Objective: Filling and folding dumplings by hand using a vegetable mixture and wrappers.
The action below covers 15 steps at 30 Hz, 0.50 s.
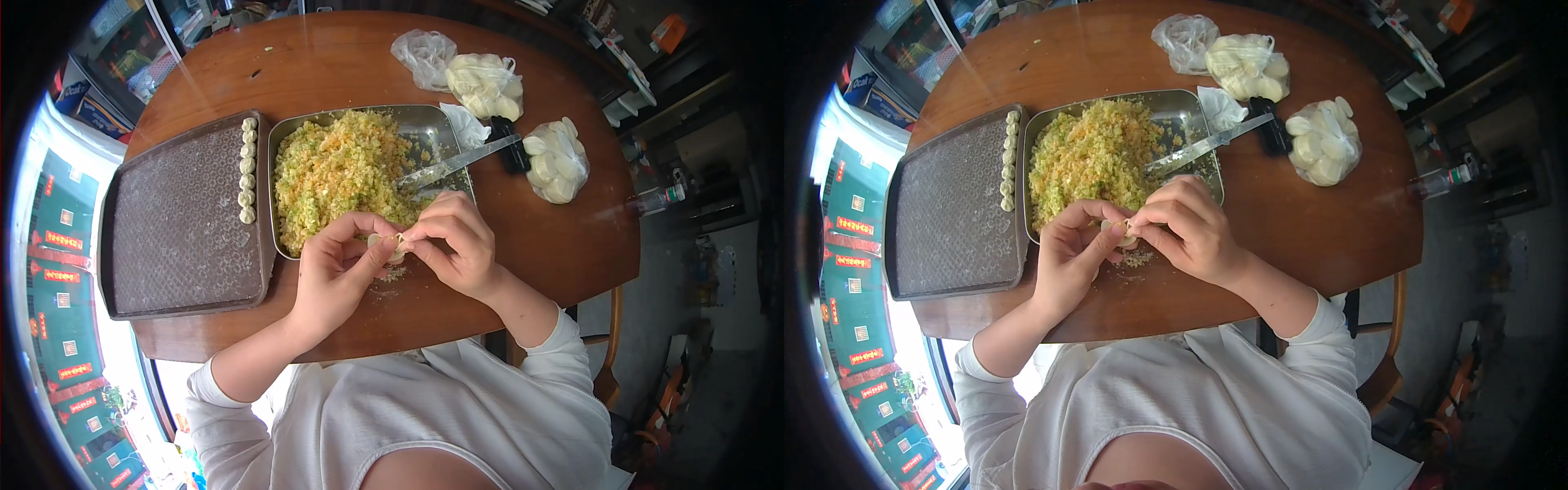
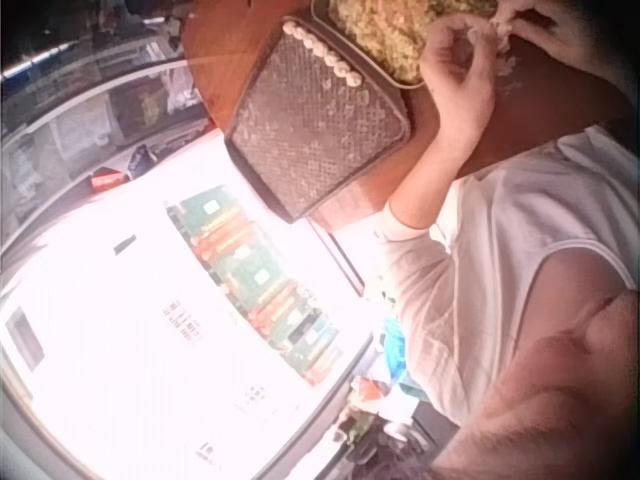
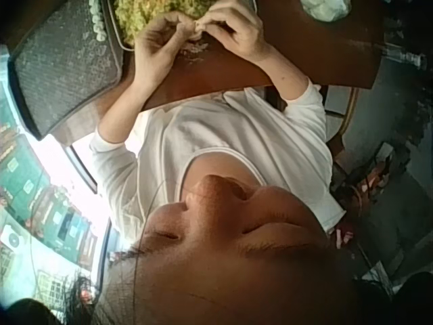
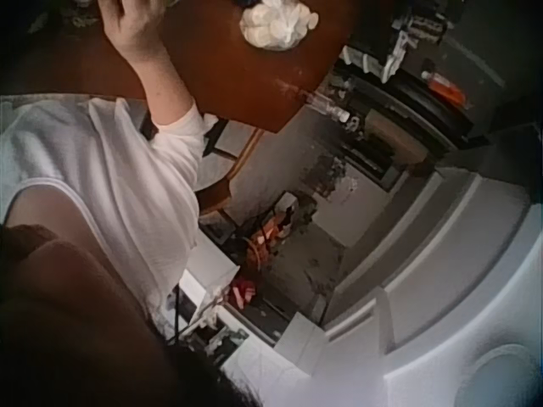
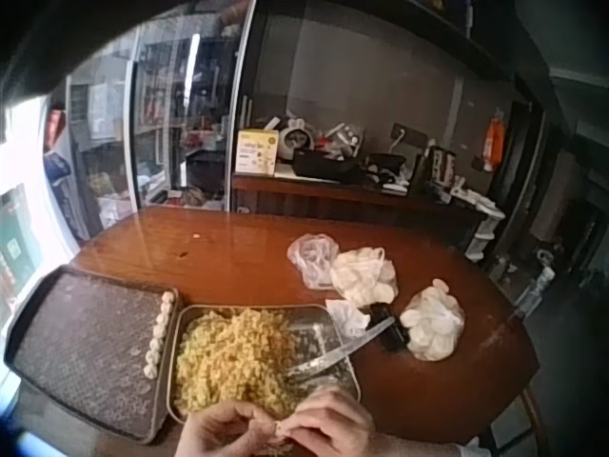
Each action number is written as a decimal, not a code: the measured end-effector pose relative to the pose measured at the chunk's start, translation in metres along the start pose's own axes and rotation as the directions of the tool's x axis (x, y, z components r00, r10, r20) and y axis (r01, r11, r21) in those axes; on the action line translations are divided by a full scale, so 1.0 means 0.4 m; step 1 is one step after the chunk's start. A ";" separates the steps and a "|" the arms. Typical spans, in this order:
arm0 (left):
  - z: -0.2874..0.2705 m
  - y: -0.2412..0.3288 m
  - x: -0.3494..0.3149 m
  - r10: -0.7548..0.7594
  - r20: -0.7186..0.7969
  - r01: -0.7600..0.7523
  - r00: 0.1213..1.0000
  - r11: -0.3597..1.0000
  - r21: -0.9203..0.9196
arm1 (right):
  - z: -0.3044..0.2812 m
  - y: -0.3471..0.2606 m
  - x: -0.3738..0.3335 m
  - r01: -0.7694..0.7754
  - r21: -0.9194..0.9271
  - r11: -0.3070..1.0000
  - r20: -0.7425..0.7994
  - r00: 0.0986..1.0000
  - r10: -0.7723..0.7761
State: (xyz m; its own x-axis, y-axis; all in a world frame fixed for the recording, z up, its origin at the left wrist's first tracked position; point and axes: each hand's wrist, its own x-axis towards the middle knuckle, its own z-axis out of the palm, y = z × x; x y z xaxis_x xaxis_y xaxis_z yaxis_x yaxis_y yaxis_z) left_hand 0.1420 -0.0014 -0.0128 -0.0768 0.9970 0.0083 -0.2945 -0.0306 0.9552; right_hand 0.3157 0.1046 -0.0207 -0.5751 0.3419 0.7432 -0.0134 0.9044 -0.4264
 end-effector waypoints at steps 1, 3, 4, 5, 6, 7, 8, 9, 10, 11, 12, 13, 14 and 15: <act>-0.001 0.000 0.000 -0.002 0.002 0.002 1.000 1.000 0.006 | 0.002 -0.001 -0.001 -0.009 0.000 1.000 -0.014 1.000 0.009; -0.002 0.000 -0.001 -0.008 0.003 0.008 1.000 1.000 0.000 | 0.005 -0.006 0.001 -0.028 -0.007 1.000 -0.023 0.999 0.028; -0.002 0.001 -0.001 -0.011 0.003 0.011 1.000 1.000 -0.003 | 0.005 -0.008 0.002 -0.037 -0.011 0.999 -0.027 0.999 0.037; -0.002 0.000 -0.001 -0.005 0.002 0.005 1.000 1.000 -0.011 | 0.004 -0.007 0.001 -0.024 -0.017 1.000 -0.016 1.000 0.024; -0.002 -0.003 0.000 0.002 0.000 -0.002 1.000 1.000 -0.018 | 0.002 -0.004 0.001 -0.011 -0.023 1.000 -0.005 1.000 0.011; -0.002 -0.005 0.000 0.009 -0.002 -0.009 1.000 1.000 -0.026 | 0.000 -0.002 0.000 0.003 -0.030 1.000 0.005 1.000 -0.003; -0.001 -0.004 0.000 0.012 0.001 -0.012 1.000 1.000 -0.028 | 0.000 0.000 -0.001 0.003 -0.026 1.000 0.004 1.000 -0.003; -0.001 -0.003 0.000 0.016 0.003 -0.016 1.000 0.999 -0.030 | 0.000 0.001 -0.002 0.004 -0.022 1.000 0.002 1.000 -0.004; -0.001 -0.002 -0.001 0.020 0.005 -0.020 1.000 0.999 -0.030 | 0.001 0.002 -0.003 0.004 -0.018 1.000 0.000 1.000 -0.004; 0.000 -0.002 0.000 0.017 -0.005 -0.017 1.000 0.999 -0.046 | 0.001 0.003 -0.002 0.004 -0.019 1.000 0.000 1.000 -0.004; 0.001 -0.004 0.000 0.014 -0.014 -0.014 1.000 0.998 -0.061 | 0.001 0.004 -0.002 0.004 -0.019 1.000 -0.001 1.000 -0.004; 0.002 -0.005 0.001 0.009 -0.023 -0.011 1.000 0.997 -0.077 | 0.001 0.005 -0.002 0.002 -0.020 1.000 -0.001 1.000 -0.002; 0.001 -0.004 0.001 0.006 -0.023 -0.008 1.000 0.997 -0.081 | 0.001 0.004 -0.002 -0.004 -0.022 1.000 0.008 1.000 0.004; -0.001 -0.003 0.000 0.003 -0.023 -0.005 1.000 0.996 -0.085 | 0.001 0.002 0.000 -0.009 -0.025 1.000 0.016 1.000 0.010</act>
State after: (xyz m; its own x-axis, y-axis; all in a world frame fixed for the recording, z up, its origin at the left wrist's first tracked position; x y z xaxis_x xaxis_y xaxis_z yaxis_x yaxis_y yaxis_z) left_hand 0.1419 -0.0012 -0.0139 -0.0999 0.9950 0.0041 -0.3740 -0.0414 0.9265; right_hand 0.3154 0.1052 -0.0214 -0.5883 0.3464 0.7307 0.0121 0.9073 -0.4203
